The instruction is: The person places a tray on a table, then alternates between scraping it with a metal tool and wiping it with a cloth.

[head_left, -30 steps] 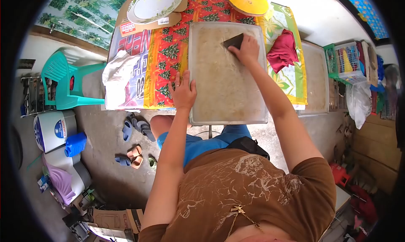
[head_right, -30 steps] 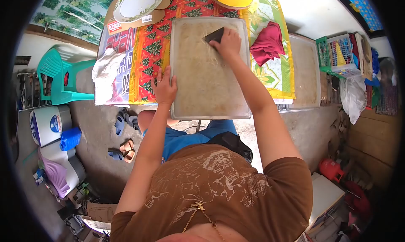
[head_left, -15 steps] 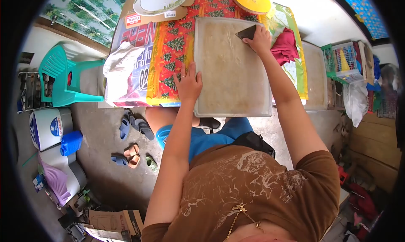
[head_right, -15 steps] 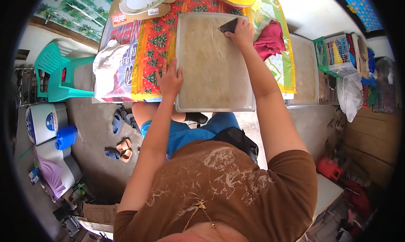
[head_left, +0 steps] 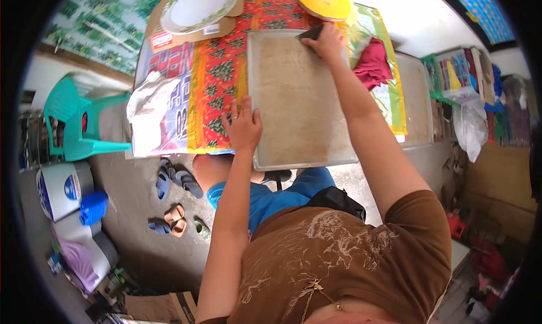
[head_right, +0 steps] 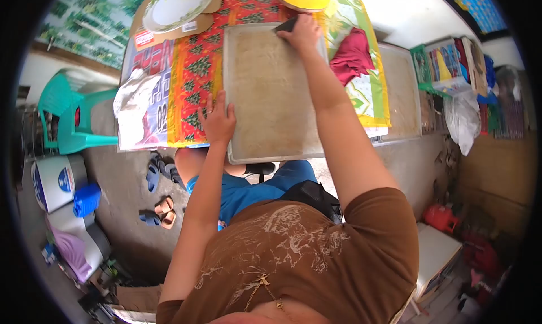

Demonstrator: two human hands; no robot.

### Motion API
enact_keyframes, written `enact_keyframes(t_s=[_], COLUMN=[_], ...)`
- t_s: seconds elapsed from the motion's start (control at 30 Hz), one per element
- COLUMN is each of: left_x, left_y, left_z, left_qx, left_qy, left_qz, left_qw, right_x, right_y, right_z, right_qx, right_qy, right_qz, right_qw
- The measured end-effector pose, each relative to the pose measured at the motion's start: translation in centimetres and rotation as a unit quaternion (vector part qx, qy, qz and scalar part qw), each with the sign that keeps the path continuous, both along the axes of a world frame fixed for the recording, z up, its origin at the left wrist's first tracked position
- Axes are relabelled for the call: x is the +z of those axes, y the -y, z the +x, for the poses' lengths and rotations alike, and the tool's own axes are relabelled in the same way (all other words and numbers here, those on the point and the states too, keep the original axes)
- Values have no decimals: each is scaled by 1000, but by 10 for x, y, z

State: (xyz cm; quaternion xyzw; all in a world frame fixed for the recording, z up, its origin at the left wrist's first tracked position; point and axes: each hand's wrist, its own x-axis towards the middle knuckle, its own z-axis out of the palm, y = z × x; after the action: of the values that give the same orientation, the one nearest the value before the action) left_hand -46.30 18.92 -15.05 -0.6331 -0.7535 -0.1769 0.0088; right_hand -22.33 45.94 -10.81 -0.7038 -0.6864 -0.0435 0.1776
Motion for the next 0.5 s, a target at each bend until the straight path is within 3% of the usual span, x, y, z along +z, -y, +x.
enact_keyframes(t_s=[0.1, 0.27, 0.37, 0.43, 0.5], left_x=[-2, -2, 0, 0, 3], left_y=[-2, -2, -2, -1, -1], left_z=[0, 2, -1, 0, 0], left_qx=[-4, -10, -10, -4, -6], left_qy=[-15, -10, 1, 9, 17], left_qz=[0, 0, 6, 7, 9], left_qw=[1000, 1000, 1000, 1000, 1000], right_x=[7, -13, 2, -7, -17], right_y=[17, 87, 58, 38, 42], right_z=[-21, -36, -14, 5, -1], right_qx=[48, 190, 99, 4, 33], right_qy=[-41, -9, -1, -14, 1], right_qz=[-121, -24, -104, -18, 0], right_qw=[991, 981, 990, 1000, 999])
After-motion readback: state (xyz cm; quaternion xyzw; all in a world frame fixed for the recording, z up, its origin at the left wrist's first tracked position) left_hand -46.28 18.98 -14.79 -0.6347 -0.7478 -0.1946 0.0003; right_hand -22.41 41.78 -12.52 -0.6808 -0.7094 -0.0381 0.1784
